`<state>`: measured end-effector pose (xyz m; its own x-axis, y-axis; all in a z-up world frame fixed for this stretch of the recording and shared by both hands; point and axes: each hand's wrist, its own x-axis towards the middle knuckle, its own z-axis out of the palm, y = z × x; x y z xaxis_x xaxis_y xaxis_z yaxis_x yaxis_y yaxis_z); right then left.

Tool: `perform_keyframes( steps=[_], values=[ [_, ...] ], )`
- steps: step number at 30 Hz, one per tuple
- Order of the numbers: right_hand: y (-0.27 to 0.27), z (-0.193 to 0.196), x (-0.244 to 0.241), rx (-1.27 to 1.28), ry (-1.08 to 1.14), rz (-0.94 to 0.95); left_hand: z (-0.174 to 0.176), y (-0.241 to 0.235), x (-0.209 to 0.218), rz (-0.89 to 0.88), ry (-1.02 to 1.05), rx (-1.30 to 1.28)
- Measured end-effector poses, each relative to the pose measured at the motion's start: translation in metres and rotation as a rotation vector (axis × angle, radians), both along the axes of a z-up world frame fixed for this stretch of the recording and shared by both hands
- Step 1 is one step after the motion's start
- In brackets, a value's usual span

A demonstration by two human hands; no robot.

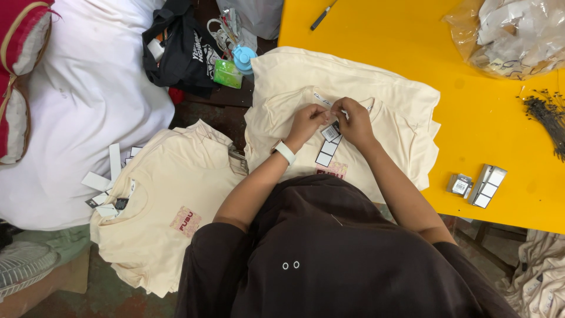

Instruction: The person attaches tags to the necklines of beige t-shirts using a stapler. They pick up a shirt, staple the tag to the collar, and then fold the shirt before placing it on a stack. This process is repeated for multiple shirts on a yellow table.

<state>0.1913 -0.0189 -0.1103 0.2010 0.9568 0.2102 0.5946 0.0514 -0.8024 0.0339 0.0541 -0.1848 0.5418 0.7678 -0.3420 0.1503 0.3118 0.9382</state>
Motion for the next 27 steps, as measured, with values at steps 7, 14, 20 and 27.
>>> perform_keyframes(
  steps=[7, 14, 20, 27],
  values=[
    [-0.002, 0.001, -0.003, -0.027, 0.010, 0.059, -0.009, 0.018, -0.006, -0.162, 0.032, 0.002],
    [0.006, -0.005, 0.019, -0.055, 0.181, -0.007, 0.045, 0.085, 0.011, -0.468, 0.092, 0.096],
    [0.025, 0.027, 0.015, -0.150, 0.461, 0.088, 0.022, 0.234, 0.100, 0.035, 0.482, 0.738],
    [0.014, 0.035, -0.001, -0.281, -0.275, 0.167, -0.073, 0.260, 0.160, 0.096, 0.681, 0.854]
  ],
)
